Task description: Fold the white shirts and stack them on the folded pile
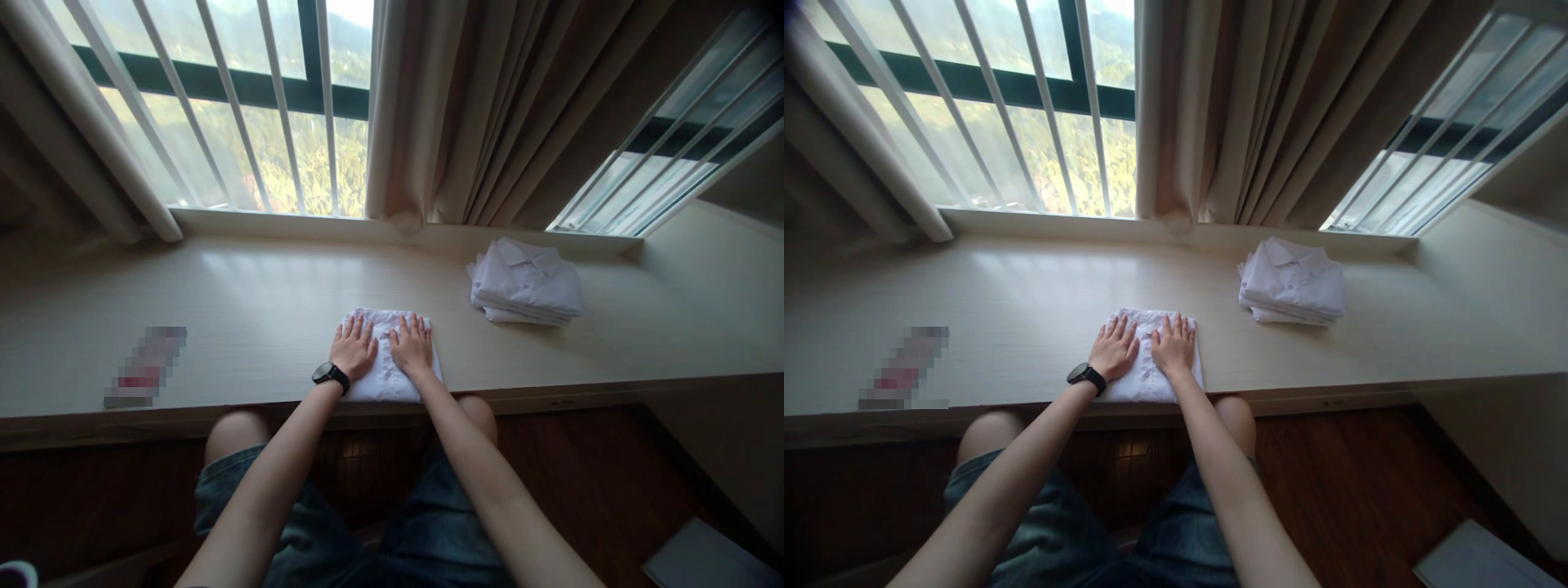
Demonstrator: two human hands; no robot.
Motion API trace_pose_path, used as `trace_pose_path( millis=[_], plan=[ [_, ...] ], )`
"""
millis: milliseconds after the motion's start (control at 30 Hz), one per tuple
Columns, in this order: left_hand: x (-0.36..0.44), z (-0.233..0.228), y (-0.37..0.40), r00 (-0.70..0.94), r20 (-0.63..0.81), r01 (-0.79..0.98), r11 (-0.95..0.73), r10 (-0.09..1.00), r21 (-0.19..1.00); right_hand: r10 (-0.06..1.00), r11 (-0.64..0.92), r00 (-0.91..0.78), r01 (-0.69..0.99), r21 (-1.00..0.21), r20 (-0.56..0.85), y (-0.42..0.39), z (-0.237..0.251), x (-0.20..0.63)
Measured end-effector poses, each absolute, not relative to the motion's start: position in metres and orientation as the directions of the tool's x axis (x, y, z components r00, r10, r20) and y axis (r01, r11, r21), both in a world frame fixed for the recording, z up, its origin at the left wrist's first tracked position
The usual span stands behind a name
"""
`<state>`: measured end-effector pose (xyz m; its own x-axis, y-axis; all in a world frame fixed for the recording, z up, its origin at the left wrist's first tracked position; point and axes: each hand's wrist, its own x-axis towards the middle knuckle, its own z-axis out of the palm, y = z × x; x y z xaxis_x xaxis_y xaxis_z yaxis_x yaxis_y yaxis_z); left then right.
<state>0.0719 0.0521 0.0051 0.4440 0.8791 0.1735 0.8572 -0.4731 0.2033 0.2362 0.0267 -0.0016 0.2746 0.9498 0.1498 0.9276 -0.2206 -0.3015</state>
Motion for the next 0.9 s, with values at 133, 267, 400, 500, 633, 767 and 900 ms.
trace_pose_path(
  millis=[133, 267, 400, 500, 633, 767, 900],
  plan=[
    [0.075, 0.019, 0.038, 0.437, 0.261, 0.851, -0.490, 0.861, 0.191, 0.950, -0.128, 0.192, 0.959, -0.252, 0.246, 0.013, 0.009, 0.238],
    [0.078, 0.023, 0.014, 0.491, 0.309, 0.803, -0.561, 0.815, 0.204, 0.952, -0.088, 0.142, 0.975, -0.203, 0.270, -0.019, 0.009, 0.234],
    [0.079, 0.012, 0.005, 0.496, 0.207, 0.811, -0.535, 0.843, 0.235, 0.978, -0.099, 0.132, 0.976, -0.196, 0.161, -0.038, -0.003, 0.232],
    [0.080, 0.008, 0.007, 0.500, 0.180, 0.814, -0.530, 0.847, 0.238, 0.981, -0.108, 0.135, 0.976, -0.187, 0.138, -0.038, -0.007, 0.232],
    [0.079, 0.009, 0.007, 0.505, 0.191, 0.813, -0.538, 0.842, 0.224, 0.980, -0.102, 0.132, 0.976, -0.192, 0.149, -0.038, -0.004, 0.234],
    [0.065, 0.007, 0.003, 0.474, 0.182, 0.833, -0.505, 0.862, 0.224, 0.982, -0.118, 0.143, 0.974, -0.194, 0.123, -0.046, -0.005, 0.248],
    [0.042, 0.001, -0.002, 0.419, 0.106, 0.869, -0.432, 0.902, 0.242, 0.980, -0.180, 0.191, 0.969, -0.172, 0.052, -0.059, -0.012, 0.274]
  ],
)
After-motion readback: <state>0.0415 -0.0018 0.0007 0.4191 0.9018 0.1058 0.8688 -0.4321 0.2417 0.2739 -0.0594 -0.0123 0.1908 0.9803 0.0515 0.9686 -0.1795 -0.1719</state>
